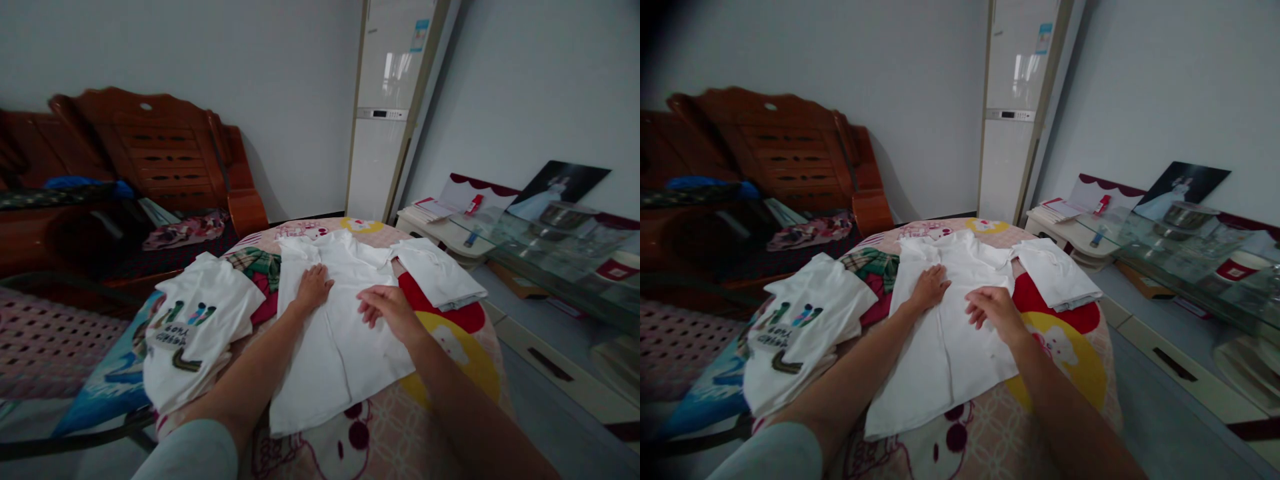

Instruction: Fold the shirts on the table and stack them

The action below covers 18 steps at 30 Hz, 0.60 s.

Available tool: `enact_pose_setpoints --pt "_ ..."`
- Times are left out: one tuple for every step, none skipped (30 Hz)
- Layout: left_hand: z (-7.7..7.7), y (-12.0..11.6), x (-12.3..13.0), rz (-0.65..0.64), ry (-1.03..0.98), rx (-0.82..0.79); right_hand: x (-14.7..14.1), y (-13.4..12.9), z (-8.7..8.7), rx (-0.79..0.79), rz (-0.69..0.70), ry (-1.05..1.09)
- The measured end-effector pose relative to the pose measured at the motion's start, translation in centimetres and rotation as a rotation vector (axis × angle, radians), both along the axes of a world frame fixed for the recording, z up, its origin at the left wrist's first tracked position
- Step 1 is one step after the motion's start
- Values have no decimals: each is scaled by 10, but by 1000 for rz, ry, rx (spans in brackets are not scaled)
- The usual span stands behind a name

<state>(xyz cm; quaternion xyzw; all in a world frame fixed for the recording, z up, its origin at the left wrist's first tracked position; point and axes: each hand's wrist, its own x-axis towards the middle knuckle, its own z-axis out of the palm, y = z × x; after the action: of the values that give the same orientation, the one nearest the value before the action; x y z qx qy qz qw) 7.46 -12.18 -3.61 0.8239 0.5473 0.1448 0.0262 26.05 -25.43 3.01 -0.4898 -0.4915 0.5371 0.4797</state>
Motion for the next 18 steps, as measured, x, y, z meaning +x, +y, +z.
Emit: enact_pose_setpoints --pt "1 0 0 -1 7 -1 14 12 2 22 -142 15" --pt "2 -1 0 0 11 -3 28 24 3 28 -252 21" --pt "3 -1 1 1 11 -4 41 37 3 37 -337 23" --pt "4 -2 1 0 10 -3 53 50 3 37 -412 20" --pt "4 -2 2 -1 7 -2 63 62 2 20 -473 18" --pt "4 -3 2 -2 4 -1 72 74 2 -16 -517 18" --pt "4 -3 2 -3 1 -2 79 85 1 -59 -530 22" --pt "3 -3 2 -4 -2 -5 84 96 0 -105 -523 35" --pt "3 -4 2 -4 -6 -9 88 105 -1 -150 -511 53" --pt "2 -4 2 -5 -9 -12 90 114 -2 -183 -494 68" --pt "2 -4 2 -8 -13 -12 91 123 -4 -206 -479 85" --pt "2 -5 1 -13 -17 -8 90 131 -5 -214 -474 101" --pt "3 -5 1 -21 -20 -3 89 139 -7 -209 -476 115" --pt "3 -5 1 -32 -24 4 87 147 -9 -196 -485 125" --pt "3 -5 1 -46 -30 14 85 154 -11 -178 -498 136" --pt "3 -5 0 -66 -39 26 83 161 -13 -157 -514 150" --pt "3 -4 0 -94 -51 43 81 166 -15 -125 -530 154" --pt "3 -3 0 -129 -65 59 80 172 -17 -81 -544 126"
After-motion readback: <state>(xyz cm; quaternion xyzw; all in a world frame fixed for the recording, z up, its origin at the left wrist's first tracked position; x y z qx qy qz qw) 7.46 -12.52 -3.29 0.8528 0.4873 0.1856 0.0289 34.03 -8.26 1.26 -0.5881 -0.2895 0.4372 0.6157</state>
